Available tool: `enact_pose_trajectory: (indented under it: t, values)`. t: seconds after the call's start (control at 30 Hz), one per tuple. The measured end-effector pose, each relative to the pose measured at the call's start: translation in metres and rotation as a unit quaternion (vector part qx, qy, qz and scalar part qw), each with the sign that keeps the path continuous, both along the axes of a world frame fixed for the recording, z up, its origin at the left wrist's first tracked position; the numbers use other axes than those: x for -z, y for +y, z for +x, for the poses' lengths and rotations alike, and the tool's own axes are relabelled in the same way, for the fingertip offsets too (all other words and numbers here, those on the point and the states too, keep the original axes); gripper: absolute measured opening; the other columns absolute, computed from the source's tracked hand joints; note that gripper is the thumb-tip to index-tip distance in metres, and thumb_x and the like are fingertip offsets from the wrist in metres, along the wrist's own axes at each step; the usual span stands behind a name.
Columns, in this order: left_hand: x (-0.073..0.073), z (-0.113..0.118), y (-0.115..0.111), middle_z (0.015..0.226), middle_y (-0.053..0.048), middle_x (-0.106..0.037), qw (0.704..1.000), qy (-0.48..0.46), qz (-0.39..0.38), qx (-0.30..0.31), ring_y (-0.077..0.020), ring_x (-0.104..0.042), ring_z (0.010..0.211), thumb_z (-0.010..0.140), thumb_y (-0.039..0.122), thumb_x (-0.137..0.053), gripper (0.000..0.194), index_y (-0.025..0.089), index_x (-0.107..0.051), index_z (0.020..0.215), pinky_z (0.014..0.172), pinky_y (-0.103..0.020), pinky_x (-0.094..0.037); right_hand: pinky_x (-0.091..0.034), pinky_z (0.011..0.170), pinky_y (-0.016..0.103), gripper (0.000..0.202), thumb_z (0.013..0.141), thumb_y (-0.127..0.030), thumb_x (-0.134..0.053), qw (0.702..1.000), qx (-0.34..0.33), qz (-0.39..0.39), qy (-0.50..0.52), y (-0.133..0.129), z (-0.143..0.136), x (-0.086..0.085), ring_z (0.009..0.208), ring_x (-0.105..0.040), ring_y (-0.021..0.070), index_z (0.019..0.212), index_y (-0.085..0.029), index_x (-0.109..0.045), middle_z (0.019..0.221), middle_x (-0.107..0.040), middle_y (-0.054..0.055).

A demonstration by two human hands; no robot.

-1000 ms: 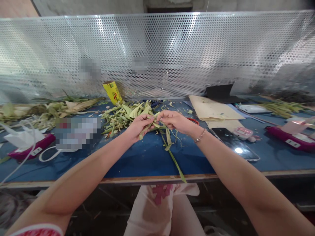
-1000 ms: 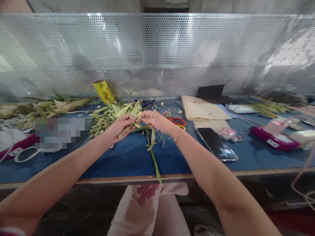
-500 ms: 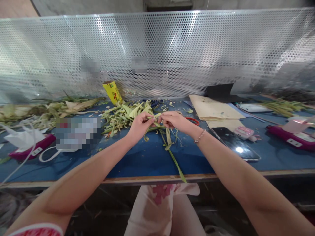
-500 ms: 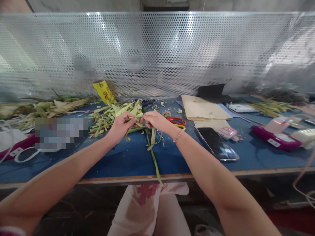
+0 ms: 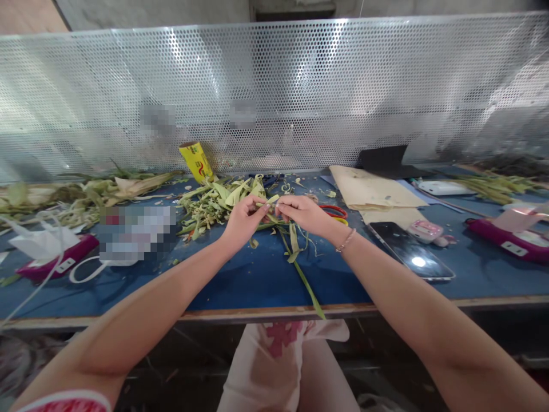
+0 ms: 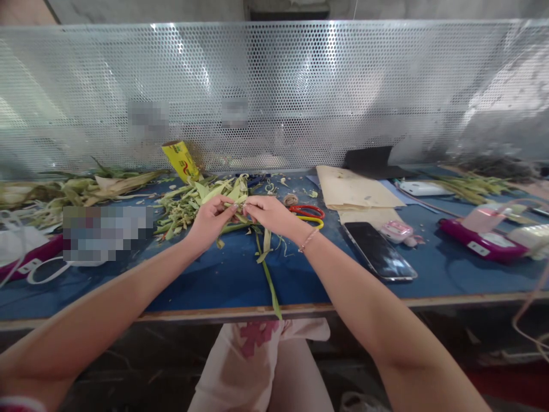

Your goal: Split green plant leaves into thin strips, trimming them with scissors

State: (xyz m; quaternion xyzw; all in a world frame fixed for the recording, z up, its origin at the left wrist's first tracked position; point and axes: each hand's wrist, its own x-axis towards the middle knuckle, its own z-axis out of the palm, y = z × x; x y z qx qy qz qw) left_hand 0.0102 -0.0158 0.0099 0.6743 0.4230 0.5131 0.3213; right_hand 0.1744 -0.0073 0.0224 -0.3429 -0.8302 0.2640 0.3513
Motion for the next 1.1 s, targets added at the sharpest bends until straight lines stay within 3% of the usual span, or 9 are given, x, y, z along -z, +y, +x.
enact_pose_trajectory:
  t: [0.23, 0.53, 0.7, 0.87, 1.0, 1.1]
  values:
    - [0.000, 0.002, -0.001, 0.058, 0.003, -0.059, 0.999, 0.015, -0.019, 0.028, -0.0092, -0.058, 0.053, 0.068, 0.029, -0.062, 0.016, 0.016, -0.053, 0.072, 0.057, -0.024, -0.050, -0.029, 0.058, 0.023, 0.022, 0.085, -0.025, -0.035, 0.998, -0.013, 0.063, -0.027, -0.005, -0.002, 0.001, 0.055, -0.038, 0.0084, 0.068, -0.016, -0.046, 0.058, -0.043, -0.003]
    - [-0.001, 0.002, 0.000, 0.060, 0.002, -0.063, 0.997, -0.049, -0.053, 0.041, -0.0093, -0.059, 0.054, 0.064, 0.027, -0.065, 0.019, 0.015, -0.057, 0.075, 0.062, -0.025, -0.051, -0.029, 0.062, 0.024, 0.014, 0.084, -0.020, -0.032, 0.991, -0.097, 0.088, -0.001, -0.002, 0.005, 0.003, 0.063, -0.037, 0.0103, 0.073, -0.018, -0.041, 0.068, -0.040, -0.002]
    - [0.001, 0.002, 0.002, 0.058, 0.002, -0.062, 0.990, -0.105, -0.077, 0.052, -0.0082, -0.057, 0.052, 0.059, 0.032, -0.069, 0.026, 0.014, -0.057, 0.074, 0.062, -0.025, -0.051, -0.029, 0.061, 0.024, 0.016, 0.084, -0.020, -0.032, 0.996, -0.049, 0.074, -0.015, -0.004, 0.002, 0.002, 0.061, -0.037, 0.0098, 0.072, -0.018, -0.043, 0.067, -0.042, -0.002]
    - [-0.003, 0.003, -0.003, 0.064, 0.000, -0.065, 0.997, -0.041, -0.041, 0.045, -0.0109, -0.060, 0.058, 0.062, 0.030, -0.066, 0.021, 0.015, -0.057, 0.073, 0.063, -0.027, -0.051, -0.026, 0.054, 0.023, 0.025, 0.083, -0.025, -0.034, 0.999, -0.023, 0.011, 0.044, -0.002, -0.004, 0.004, 0.053, -0.033, 0.0085, 0.062, -0.016, -0.046, 0.055, -0.036, -0.004]
    - [-0.001, 0.000, -0.005, 0.068, -0.001, -0.065, 0.999, 0.026, 0.039, -0.008, -0.0120, -0.060, 0.063, 0.066, 0.029, -0.062, 0.017, 0.016, -0.059, 0.077, 0.062, -0.026, -0.049, -0.019, 0.045, 0.023, 0.033, 0.083, -0.032, -0.032, 0.982, -0.056, -0.123, 0.131, 0.000, -0.006, 0.003, 0.042, -0.022, 0.0066, 0.058, -0.016, -0.047, 0.046, -0.025, -0.007]
    - [0.001, -0.004, -0.003, 0.074, -0.002, -0.066, 0.989, 0.095, 0.107, -0.041, -0.0119, -0.060, 0.066, 0.070, 0.028, -0.059, 0.015, 0.017, -0.062, 0.080, 0.063, -0.025, -0.048, -0.017, 0.042, 0.023, 0.040, 0.084, -0.039, -0.031, 0.968, -0.062, -0.191, 0.150, 0.000, -0.007, 0.002, 0.040, -0.024, 0.0057, 0.059, -0.015, -0.050, 0.044, -0.033, -0.006]
